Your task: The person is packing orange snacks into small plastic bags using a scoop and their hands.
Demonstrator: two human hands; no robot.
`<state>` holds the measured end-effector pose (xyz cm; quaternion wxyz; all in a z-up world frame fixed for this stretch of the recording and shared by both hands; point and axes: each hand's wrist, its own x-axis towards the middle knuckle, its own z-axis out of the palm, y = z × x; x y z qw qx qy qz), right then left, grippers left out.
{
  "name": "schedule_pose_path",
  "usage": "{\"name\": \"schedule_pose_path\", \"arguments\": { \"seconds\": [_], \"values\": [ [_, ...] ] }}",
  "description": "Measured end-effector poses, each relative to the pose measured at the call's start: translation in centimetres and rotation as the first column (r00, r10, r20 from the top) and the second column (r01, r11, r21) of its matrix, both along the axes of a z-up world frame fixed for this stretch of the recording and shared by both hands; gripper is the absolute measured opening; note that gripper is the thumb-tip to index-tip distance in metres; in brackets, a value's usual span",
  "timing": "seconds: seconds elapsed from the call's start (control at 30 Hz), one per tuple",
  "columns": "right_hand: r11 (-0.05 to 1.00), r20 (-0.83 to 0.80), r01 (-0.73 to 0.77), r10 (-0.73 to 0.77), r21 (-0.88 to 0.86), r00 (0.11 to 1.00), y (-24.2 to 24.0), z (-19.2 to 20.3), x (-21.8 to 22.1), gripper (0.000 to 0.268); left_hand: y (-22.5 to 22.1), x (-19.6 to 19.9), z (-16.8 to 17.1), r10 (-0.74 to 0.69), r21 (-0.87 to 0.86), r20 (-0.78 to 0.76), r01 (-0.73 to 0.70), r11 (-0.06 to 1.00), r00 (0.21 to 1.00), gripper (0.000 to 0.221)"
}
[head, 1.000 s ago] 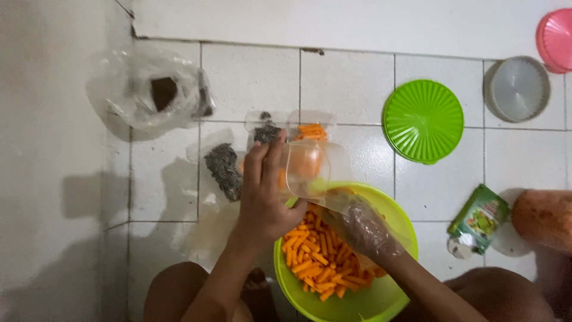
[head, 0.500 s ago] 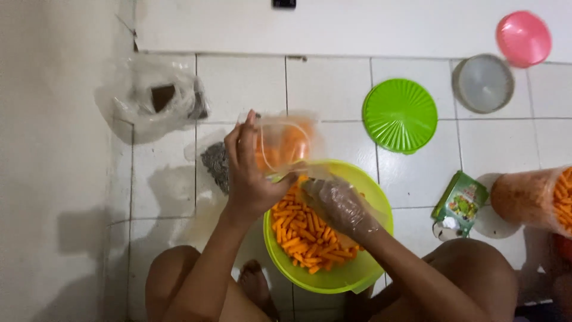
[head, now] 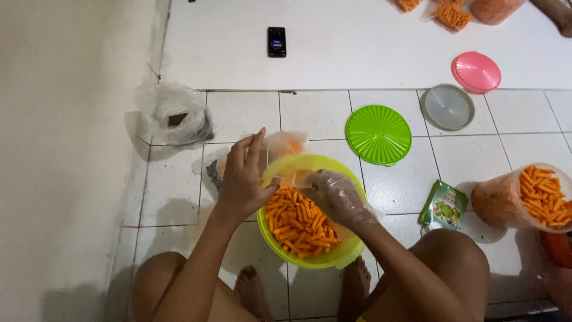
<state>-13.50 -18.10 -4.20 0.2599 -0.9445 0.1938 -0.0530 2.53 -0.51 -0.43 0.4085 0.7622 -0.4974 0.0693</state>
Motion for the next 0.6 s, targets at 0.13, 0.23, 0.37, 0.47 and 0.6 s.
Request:
{"name": "schedule_pose_path", "arguments": {
  "seconds": [0.13, 0.23, 0.37, 0.47, 0.6],
  "values": [
    [0.996, -0.050, 0.074, -0.072, 0.055, 0.996, 0.5, 4.3, -0.4, 0.022, 1.8, -0.7, 0.2, 0.007, 0.179, 0.032, -0.013, 0.984, 0.999, 0.098],
    [0.990, 0.070, 0.109, -0.116, 0.092, 0.991, 0.8, 5.4, -1.1, 0.019, 3.0, -1.4, 0.0, 0.009, 0.230, 0.048, -0.020, 0.973, 0.999, 0.100],
    [0.975, 0.269, 0.204, -0.221, 0.089, 0.938, 0.0, 5.8, -2.4, 0.016, 4.2, -2.2, 0.3, -0.012, 0.308, 0.079, -0.013, 0.951, 0.997, 0.099],
    [0.982, 0.625, 0.138, -0.186, 0.126, 0.758, 1.0, 7.6, -3.3, 0.012, 4.1, -2.7, -0.3, -0.030, 0.338, 0.087, -0.001, 0.941, 0.996, 0.102],
    [0.985, 0.665, 0.053, -0.150, 0.165, 0.732, 2.4, 8.9, -3.8, 0.012, 3.5, -3.5, 0.1, -0.052, 0.323, 0.092, 0.019, 0.946, 0.994, 0.096]
  ]
}}
